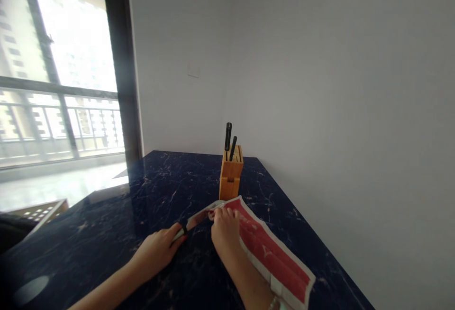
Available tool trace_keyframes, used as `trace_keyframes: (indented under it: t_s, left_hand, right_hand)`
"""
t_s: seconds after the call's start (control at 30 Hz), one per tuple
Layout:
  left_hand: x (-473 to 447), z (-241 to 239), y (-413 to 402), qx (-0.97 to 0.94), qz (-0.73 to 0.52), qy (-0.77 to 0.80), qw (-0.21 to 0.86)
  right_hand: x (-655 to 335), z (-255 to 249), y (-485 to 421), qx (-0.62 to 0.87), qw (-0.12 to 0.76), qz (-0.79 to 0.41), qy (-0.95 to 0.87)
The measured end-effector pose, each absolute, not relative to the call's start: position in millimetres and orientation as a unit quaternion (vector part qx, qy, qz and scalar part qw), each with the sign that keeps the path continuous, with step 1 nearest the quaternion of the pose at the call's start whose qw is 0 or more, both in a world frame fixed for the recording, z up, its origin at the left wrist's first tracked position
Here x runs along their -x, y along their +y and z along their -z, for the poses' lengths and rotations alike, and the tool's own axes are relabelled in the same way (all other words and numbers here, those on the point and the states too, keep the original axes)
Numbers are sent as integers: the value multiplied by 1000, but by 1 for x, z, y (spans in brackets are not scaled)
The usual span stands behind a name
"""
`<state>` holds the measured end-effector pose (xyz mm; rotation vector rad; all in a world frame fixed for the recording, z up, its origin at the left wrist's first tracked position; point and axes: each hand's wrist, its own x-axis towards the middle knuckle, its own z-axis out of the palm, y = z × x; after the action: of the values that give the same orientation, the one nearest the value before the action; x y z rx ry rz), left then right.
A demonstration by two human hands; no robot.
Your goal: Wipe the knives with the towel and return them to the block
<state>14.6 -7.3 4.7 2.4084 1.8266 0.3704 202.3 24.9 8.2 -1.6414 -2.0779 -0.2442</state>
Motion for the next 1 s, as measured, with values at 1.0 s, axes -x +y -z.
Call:
trace_keyframes:
  t_s: [1.0]
  left_hand:
    - [-13, -6, -6, -801, -115, 582, 84]
  right_hand:
    - [-169, -11, -2, 499, 324, -27, -803]
